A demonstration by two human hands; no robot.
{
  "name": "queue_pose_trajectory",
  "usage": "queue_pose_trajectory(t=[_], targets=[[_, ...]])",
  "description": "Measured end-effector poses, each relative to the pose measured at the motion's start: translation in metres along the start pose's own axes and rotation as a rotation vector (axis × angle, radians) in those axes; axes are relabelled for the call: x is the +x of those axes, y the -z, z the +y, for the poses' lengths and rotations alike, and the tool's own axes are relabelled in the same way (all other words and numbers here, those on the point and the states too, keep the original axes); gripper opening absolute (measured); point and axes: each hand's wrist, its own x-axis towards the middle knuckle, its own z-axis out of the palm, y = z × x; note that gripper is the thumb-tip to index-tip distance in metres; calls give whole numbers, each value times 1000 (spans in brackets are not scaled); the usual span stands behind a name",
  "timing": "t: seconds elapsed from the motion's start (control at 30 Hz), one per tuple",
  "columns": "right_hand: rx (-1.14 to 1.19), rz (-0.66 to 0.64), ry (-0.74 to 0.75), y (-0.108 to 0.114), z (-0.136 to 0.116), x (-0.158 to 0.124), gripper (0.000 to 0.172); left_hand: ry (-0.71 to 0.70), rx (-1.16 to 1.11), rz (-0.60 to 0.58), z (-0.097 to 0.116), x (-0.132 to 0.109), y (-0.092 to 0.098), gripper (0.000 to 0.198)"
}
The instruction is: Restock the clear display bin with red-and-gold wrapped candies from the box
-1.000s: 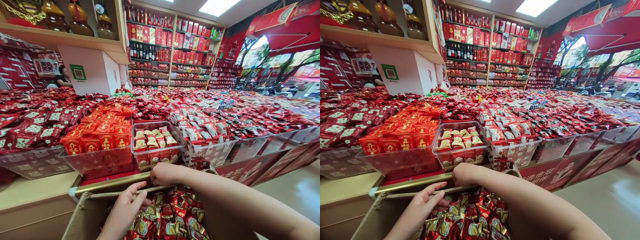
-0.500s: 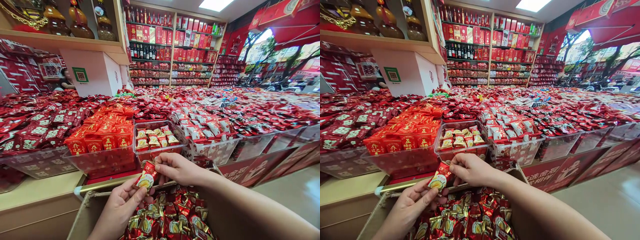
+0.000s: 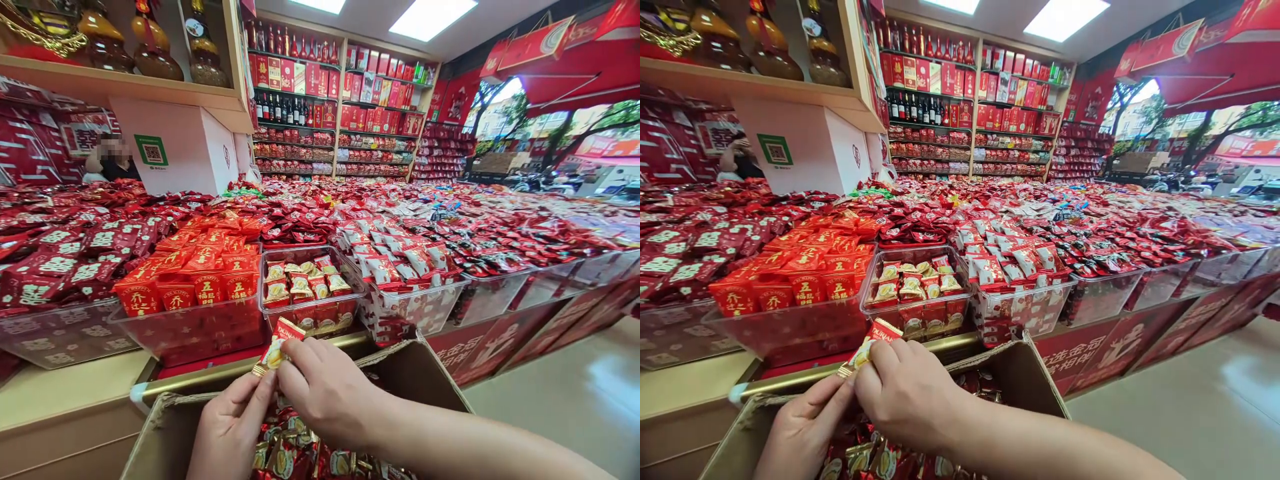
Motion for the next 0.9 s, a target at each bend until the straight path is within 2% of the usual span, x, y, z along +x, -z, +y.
queue_pose_trajectory(t=[0.1, 0.2, 0.27, 0.37, 0.5, 0.7, 0.9], targets=[[-31, 99, 120, 6, 7, 5, 23, -96, 92, 97, 6, -5, 1, 18], [-27, 90, 137, 19, 29, 17, 25, -222, 64, 183, 8, -6, 1, 17], [-52, 20, 51, 26, 52, 30, 22, -286, 97, 185, 6, -4, 2, 17], [-104, -164, -89, 27, 93, 50, 16, -292, 226, 122, 3, 2, 5, 17], [-125, -432, -93, 12, 131, 68, 18, -287, 423, 46, 0, 7, 10, 16], [-155, -610, -27, -4, 143, 76, 22, -401, 602, 2, 1, 3, 12, 14], [-189, -782, -74, -5, 141, 83, 20, -460, 677, -30, -7, 7, 17, 15]])
